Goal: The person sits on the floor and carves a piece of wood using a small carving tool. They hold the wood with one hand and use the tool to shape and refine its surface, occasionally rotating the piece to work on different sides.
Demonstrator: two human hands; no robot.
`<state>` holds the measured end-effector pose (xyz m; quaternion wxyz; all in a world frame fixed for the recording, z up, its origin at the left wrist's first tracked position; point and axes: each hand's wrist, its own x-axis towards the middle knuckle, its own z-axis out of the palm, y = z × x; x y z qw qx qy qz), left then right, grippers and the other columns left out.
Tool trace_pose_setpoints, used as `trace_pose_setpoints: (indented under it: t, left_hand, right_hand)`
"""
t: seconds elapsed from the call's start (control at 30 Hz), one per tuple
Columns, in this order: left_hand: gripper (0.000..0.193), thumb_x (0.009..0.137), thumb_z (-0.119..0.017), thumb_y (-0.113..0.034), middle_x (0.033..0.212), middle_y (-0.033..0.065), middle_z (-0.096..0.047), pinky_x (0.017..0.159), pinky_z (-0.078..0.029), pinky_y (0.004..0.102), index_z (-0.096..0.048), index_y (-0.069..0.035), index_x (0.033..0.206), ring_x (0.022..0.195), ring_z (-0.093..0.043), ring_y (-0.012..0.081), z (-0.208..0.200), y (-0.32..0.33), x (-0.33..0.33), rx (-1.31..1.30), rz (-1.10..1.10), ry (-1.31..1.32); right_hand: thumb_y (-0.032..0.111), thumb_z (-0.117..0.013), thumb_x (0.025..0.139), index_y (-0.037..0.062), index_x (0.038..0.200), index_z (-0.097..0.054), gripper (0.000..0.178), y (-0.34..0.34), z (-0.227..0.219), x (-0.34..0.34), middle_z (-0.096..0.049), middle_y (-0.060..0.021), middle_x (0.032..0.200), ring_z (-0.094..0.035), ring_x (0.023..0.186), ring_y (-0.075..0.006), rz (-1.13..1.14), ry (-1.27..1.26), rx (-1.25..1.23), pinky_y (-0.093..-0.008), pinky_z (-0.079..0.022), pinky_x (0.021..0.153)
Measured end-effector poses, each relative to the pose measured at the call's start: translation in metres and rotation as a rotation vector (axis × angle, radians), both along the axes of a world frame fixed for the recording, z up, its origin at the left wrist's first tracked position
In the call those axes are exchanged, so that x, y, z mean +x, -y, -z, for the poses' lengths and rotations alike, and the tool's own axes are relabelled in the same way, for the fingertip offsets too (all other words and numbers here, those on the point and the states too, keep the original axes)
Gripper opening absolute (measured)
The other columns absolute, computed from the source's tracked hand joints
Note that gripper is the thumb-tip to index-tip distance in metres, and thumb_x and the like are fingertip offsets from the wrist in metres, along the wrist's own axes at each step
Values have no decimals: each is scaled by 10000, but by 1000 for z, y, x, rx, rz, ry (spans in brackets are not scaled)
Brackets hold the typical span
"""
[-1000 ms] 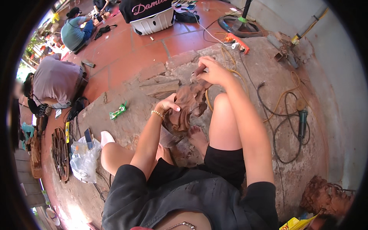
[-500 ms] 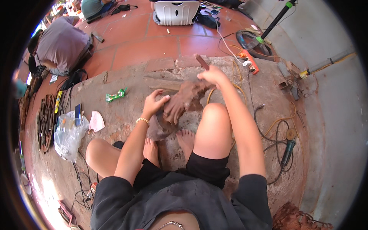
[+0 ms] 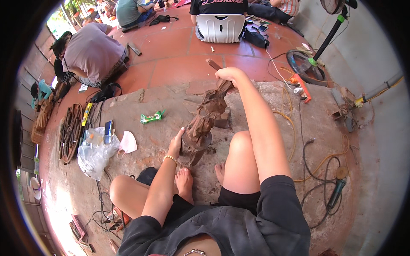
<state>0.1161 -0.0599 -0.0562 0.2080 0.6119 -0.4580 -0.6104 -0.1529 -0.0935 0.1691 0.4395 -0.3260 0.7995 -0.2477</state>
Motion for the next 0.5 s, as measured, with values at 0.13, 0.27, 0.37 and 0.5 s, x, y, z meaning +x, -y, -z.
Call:
trace_pose_setpoints:
  t: [0.13, 0.27, 0.37, 0.5]
  left_hand:
    - [836, 685, -509, -650, 1155, 181, -516, 947, -310, 330, -506, 55, 1135, 1103, -457, 270, 16, 6, -1, 197, 6, -275]
    - [791, 714, -520, -596, 1193, 165, -487, 940, -317, 316, -466, 36, 1188, 1105, -451, 262, -23, -7, -17, 298, 53, -269]
    - [796, 706, -522, -576, 1222, 169, -457, 955, -305, 337, -426, 22, 1223, 1105, -444, 283, -23, 2, -7, 460, 208, -345]
    - [836, 659, -485, -617, 1256, 164, -411, 936, -293, 443, -391, -39, 1256, 1124, -403, 325, -36, -8, -6, 509, 173, -63]
  right_hand:
    - [180, -524, 708, 41, 849, -516, 198, 11, 16, -5, -560, -88, 770, -556, 682, -193, 3, 39, -141, -340, -449, 584]
    - [175, -569, 695, -8, 975, -545, 335, 14, 41, -29, -567, -154, 887, -534, 853, -235, 155, 127, -312, -382, -395, 752]
    - [160, -559, 707, -13, 1008, -542, 347, 14, 30, -17, -566, -169, 921, -540, 859, -250, 112, 4, -259, -380, -411, 728]
    - [97, -498, 717, -50, 1057, -515, 371, 7, -2, 2, -550, -198, 993, -541, 891, -288, 63, 18, -148, -408, -429, 732]
